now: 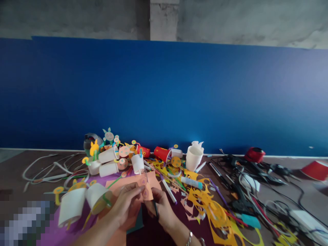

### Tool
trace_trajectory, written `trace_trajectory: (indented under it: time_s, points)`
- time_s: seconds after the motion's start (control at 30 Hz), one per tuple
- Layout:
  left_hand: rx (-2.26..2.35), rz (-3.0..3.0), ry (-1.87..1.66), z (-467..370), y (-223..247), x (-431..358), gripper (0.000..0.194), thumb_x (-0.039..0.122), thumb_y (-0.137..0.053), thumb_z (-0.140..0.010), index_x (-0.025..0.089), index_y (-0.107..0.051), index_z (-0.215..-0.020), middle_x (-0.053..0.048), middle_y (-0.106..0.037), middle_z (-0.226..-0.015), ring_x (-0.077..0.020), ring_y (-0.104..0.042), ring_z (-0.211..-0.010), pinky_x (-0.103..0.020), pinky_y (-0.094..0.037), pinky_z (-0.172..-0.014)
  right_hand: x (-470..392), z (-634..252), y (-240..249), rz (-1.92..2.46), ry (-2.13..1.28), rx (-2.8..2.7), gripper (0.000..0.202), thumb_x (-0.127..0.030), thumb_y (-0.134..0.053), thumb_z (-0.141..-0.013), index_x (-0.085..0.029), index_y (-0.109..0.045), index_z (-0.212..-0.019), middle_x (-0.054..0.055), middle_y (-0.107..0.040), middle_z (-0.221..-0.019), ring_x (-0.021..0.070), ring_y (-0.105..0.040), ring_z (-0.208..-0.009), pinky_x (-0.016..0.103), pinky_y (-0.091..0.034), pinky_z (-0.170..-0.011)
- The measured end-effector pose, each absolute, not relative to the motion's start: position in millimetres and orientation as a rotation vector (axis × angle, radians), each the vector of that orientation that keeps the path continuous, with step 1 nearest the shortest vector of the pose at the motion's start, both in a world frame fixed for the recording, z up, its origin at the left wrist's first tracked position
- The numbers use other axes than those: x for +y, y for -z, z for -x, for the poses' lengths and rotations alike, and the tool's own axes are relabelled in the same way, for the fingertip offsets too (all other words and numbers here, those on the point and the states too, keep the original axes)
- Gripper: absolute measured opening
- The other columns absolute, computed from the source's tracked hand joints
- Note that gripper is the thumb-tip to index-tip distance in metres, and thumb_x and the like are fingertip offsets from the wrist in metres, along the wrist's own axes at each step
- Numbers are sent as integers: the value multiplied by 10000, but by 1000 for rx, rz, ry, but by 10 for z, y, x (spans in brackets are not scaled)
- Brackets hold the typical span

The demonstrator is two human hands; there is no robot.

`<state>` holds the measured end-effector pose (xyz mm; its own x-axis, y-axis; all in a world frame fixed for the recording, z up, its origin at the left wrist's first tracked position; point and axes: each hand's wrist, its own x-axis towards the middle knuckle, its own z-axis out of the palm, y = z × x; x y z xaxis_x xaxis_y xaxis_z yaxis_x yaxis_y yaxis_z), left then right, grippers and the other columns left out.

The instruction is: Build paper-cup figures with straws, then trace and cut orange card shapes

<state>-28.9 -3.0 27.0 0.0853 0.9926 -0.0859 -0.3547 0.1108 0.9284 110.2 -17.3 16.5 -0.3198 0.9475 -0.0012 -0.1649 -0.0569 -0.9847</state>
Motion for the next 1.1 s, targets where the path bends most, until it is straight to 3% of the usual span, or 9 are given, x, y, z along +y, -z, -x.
trace_trajectory:
  time_s: [0.37,0.87,1.1]
  points:
    - [963,-934,-1233,299,-256,-27,266,318,-748,-653,149,-601,-510,28,-495,-502,-99,-399,-517,-224,-295,-541,-196,-1071,-233,955,-1525,-1269,498,-615,-665,-695,-129,-590,-768,-96,-366,-421,30,-265,-346,168,-215,-334]
    - [905,-998,-1223,337,-292,-6,221,291,-712,-706,157,-598,-572,12,-557,-548,-112,-459,-547,-229,-335,-566,-142,-1119,-125,976,-1536,-1252,337,-424,-750,-657,-138,-606,-762,-104,-398,-394,27,-284,-319,154,-238,-320]
    - [861,-1017,-1203,369,-224,25,174,312,-702,-735,142,-671,-707,-21,-633,-640,-136,-528,-608,-240,-373,-609,-121,-1143,-98,954,-1576,-1230,334,-399,-772,-623,-151,-574,-726,-110,-411,-372,26,-291,-298,156,-223,-309]
